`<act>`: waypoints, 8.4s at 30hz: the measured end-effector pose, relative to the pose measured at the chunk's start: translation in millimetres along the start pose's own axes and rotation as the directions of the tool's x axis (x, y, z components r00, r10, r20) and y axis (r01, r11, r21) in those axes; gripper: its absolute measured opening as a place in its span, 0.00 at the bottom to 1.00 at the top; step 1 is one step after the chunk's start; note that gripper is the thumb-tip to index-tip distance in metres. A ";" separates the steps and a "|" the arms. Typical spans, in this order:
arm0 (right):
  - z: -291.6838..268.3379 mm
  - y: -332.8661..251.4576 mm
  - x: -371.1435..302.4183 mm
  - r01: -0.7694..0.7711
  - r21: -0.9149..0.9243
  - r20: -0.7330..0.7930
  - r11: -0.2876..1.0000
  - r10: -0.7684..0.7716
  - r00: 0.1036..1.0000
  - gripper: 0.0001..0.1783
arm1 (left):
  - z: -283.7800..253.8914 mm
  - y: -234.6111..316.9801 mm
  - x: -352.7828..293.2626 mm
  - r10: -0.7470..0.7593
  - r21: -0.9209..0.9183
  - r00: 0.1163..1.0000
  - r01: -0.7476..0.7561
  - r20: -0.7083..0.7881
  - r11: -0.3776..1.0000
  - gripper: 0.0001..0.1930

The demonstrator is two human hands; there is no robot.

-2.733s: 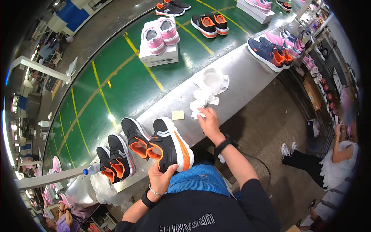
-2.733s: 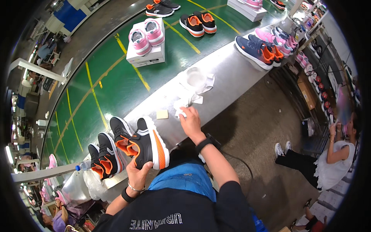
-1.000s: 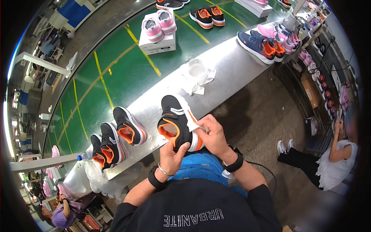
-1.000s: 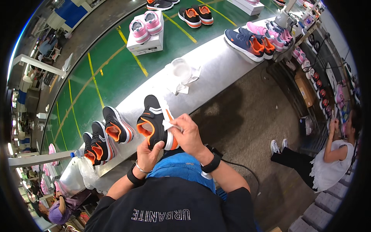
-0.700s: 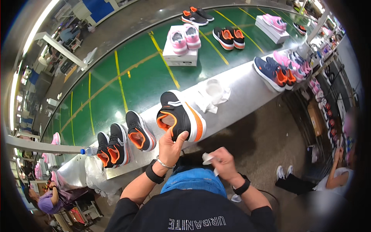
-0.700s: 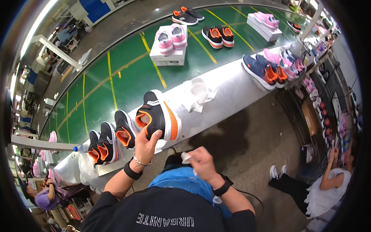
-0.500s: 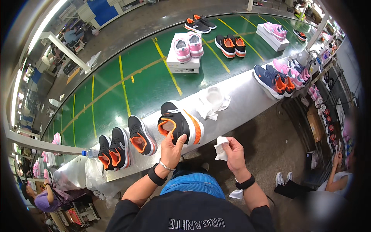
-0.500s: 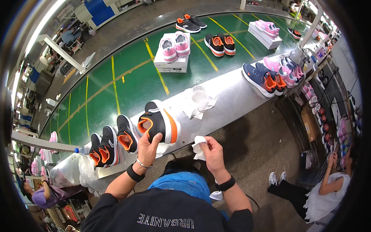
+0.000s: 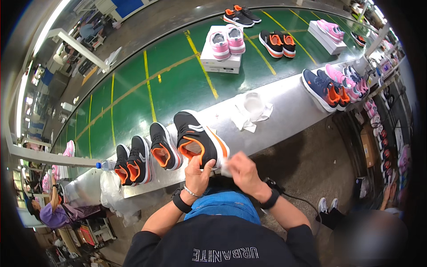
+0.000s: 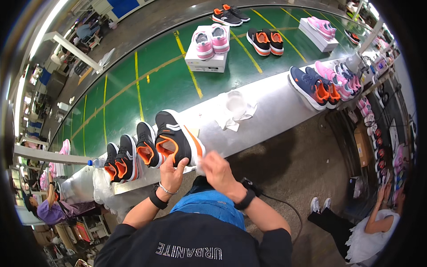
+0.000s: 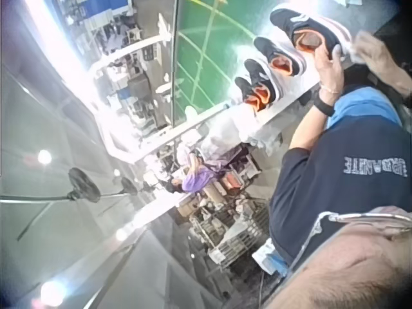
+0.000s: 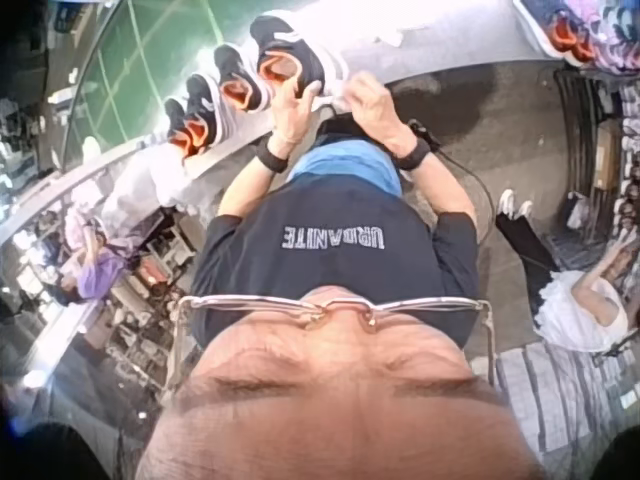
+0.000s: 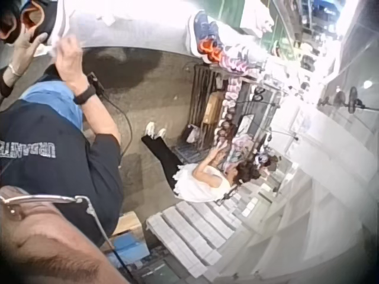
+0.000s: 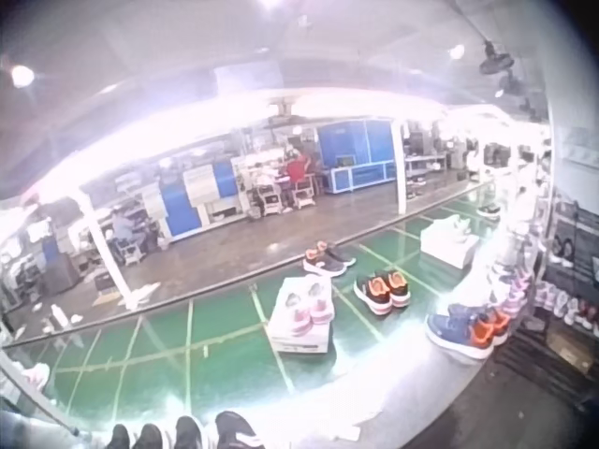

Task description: Clean and inspect shoes at a manufacturing quality control station.

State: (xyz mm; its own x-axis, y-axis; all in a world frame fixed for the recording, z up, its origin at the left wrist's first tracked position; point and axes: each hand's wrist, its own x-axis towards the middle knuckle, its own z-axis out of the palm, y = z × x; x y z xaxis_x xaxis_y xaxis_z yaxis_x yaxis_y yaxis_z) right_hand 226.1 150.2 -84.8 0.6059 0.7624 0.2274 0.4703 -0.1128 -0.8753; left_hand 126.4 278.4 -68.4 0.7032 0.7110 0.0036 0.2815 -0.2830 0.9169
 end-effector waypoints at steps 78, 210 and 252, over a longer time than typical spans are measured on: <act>67.3 152.2 11.3 -0.205 0.355 -0.123 0.912 0.263 0.957 0.07 | 59.6 -91.3 58.2 -0.287 0.500 0.667 -0.147 0.687 0.854 0.12; 82.3 48.9 4.5 -0.256 -0.010 -0.244 0.967 0.246 0.938 0.06 | -120.3 -145.7 70.1 0.109 0.347 0.523 -0.691 0.845 0.634 0.18; 178.4 89.2 494.0 0.533 -0.714 0.673 0.455 0.235 0.701 0.33 | -235.6 -165.9 19.6 -0.461 0.241 0.873 0.488 -0.163 0.839 0.14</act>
State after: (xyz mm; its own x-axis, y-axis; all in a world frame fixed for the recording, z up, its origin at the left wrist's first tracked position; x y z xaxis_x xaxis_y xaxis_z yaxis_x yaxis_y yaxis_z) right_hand 452.9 630.5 -126.7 0.1038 0.9370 -0.3334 0.9946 -0.1002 0.0280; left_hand -60.3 491.0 -126.4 0.3775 0.8556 -0.3541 0.7363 -0.0455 0.6752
